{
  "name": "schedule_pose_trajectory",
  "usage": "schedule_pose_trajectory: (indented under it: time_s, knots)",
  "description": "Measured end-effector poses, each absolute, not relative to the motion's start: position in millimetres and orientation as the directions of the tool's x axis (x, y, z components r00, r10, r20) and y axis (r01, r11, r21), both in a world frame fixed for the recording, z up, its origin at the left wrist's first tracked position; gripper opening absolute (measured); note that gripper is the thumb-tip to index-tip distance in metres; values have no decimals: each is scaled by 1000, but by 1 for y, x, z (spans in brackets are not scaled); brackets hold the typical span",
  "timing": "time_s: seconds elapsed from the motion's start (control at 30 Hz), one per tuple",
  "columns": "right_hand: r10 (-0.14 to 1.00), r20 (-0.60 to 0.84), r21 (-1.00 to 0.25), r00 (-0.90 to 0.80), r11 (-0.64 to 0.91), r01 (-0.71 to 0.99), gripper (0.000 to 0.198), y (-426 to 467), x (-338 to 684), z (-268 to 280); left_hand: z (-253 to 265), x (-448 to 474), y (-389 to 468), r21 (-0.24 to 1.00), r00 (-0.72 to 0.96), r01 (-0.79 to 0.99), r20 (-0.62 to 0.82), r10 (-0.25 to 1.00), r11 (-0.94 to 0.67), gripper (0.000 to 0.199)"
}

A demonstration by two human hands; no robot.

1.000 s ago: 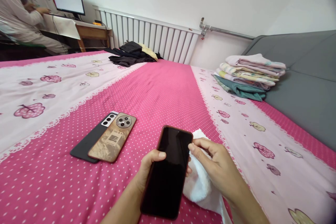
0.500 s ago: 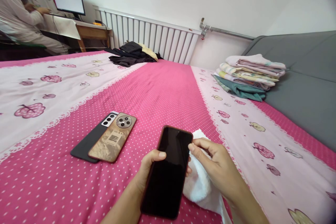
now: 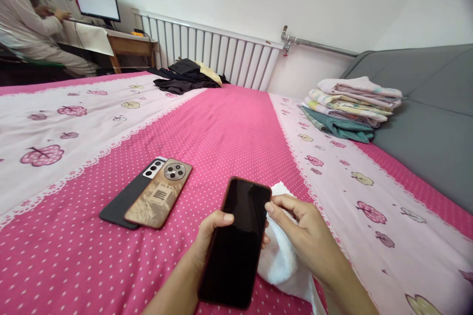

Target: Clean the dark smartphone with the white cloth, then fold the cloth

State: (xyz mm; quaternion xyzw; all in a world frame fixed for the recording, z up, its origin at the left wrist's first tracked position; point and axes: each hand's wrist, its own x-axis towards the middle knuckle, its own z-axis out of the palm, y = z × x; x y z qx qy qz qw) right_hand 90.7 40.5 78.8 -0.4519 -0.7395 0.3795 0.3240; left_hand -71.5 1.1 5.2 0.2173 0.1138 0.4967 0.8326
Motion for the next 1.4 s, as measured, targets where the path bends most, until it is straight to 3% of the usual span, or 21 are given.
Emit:
schedule_pose_trajectory:
  time_s: [1.4]
  knots:
    - [902, 113, -844, -417, 308, 438, 31, 43, 91, 77, 3, -72, 0, 470, 474, -776, -3, 880, 420, 55]
